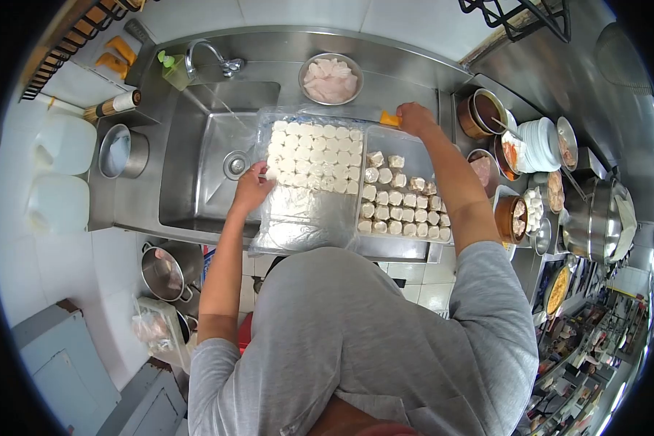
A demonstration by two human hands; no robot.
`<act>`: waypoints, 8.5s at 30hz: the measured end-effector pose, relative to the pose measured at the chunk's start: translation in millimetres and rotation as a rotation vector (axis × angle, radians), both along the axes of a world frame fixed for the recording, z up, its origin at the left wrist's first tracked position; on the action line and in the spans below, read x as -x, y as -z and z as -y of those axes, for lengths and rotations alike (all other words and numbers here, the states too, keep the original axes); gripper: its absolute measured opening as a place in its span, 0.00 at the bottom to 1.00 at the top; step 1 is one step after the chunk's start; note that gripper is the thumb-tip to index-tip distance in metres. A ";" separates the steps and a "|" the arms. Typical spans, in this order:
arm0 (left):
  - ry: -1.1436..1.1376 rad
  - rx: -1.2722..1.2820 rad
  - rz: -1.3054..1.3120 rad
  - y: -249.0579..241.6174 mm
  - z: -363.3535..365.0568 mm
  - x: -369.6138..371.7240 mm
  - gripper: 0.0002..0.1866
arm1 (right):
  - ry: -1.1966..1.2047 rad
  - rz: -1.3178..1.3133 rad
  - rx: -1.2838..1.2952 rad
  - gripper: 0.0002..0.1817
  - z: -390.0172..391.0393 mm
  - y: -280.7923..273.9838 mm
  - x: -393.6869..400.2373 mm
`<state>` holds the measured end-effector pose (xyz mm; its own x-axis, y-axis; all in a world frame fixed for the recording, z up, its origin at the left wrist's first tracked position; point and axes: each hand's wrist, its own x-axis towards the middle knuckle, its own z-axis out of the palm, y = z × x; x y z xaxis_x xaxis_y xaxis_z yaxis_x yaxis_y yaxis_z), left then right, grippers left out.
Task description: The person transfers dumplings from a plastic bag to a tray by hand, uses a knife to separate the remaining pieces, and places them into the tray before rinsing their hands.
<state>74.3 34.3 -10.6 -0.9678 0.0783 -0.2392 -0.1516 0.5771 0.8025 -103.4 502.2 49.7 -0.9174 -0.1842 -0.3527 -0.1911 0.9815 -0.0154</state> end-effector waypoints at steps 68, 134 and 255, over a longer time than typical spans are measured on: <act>0.034 -0.064 -0.147 26.6 12.7 13.7 0.17 | -0.827 -0.175 -0.282 0.04 267.9 -302.9 -141.1; 0.038 0.022 -0.161 17.3 7.7 19.6 0.22 | -0.779 -0.130 -0.397 0.06 291.2 -311.7 -154.9; 0.182 0.220 -0.239 -7.5 -25.3 -20.8 0.15 | -0.857 -0.006 -0.306 0.04 267.0 -299.8 -179.3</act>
